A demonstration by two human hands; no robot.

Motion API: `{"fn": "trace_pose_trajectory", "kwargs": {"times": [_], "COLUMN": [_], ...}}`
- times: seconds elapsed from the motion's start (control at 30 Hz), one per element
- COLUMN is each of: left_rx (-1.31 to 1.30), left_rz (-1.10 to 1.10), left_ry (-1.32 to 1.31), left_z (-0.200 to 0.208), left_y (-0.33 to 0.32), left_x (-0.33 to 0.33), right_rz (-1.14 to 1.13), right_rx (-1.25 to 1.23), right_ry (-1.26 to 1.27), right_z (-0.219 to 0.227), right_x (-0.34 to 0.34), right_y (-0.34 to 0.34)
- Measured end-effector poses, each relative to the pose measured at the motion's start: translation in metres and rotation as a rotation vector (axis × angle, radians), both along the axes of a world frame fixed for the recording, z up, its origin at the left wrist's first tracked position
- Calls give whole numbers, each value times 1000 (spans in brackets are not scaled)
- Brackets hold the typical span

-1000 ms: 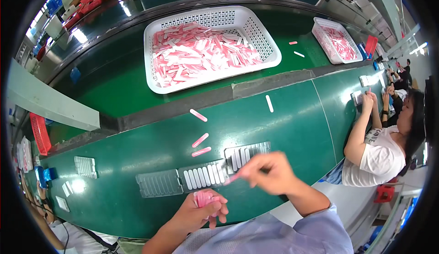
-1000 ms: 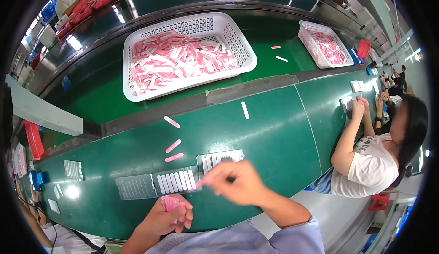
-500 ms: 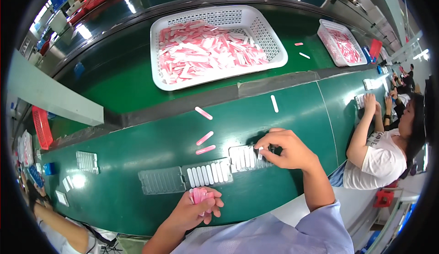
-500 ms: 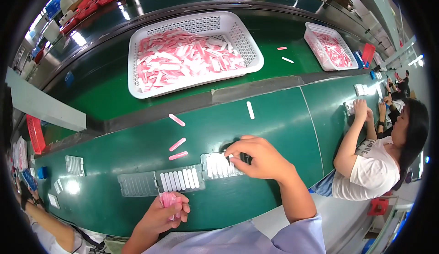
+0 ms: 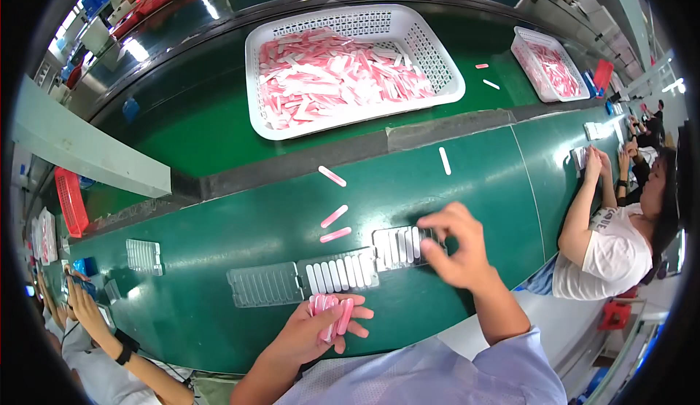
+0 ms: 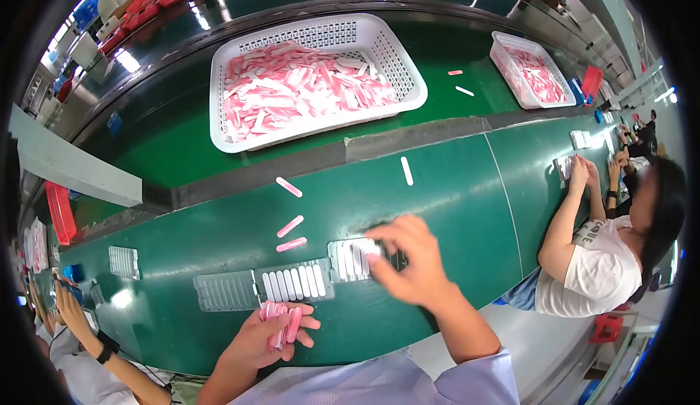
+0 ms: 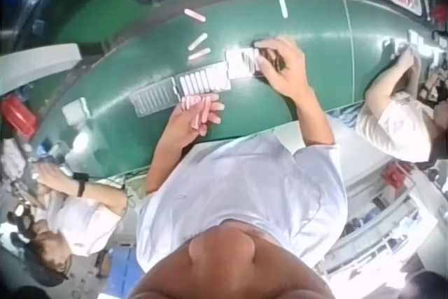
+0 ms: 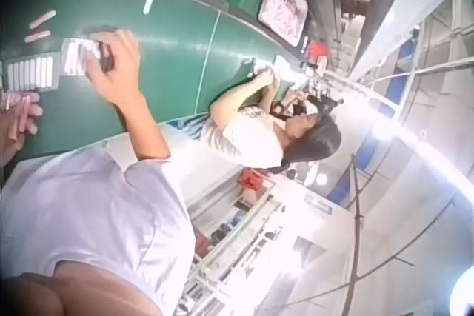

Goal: The person places sticks one by one into plastic tray slots, moves the filled trays across the workbench, and then places an item onto the upper shelf overhead.

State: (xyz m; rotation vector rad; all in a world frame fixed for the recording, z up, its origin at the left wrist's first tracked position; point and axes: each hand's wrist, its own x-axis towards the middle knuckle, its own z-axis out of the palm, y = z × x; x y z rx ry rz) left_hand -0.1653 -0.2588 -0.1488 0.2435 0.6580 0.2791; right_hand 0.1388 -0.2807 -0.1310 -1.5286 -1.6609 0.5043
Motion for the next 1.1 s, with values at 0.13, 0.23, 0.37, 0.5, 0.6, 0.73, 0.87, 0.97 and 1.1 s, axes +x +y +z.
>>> {"fn": "trace_pose_trajectory", "kwargs": {"times": [0.13,0.23,0.37,0.5,0.6,0.73,0.87,0.97,1.1], "left_rx": [69,112,132,133,141,148,140,133,124], "left_rz": [-130,-201,-322,-220,-182,-163,-160,-162,-162], "left_ry": [1,5,156,147,103,88,104,120,151], "left_z": [-3,8,23,15,6,10,12,15,15], "left_y": [-4,-4,-2,-9,-11,-10,-8,-10,-12], "left_x": [2,11,11,7,10,16,16,16,14], "right_rz": [244,316,136,-121,21,158,88,123,207], "right_rx": [-155,-267,-285,-288,-430,-478,-452,-412,-452], "right_ry": [187,305,425,749,715,520,328,234,209], "right_z": [26,15,12,8,0,6,10,2,8], "right_x": [-55,-65,-43,4,40,51,53,51,45], "right_y": [-9,-15,-20,-24,-17,-6,9,14,20]}}
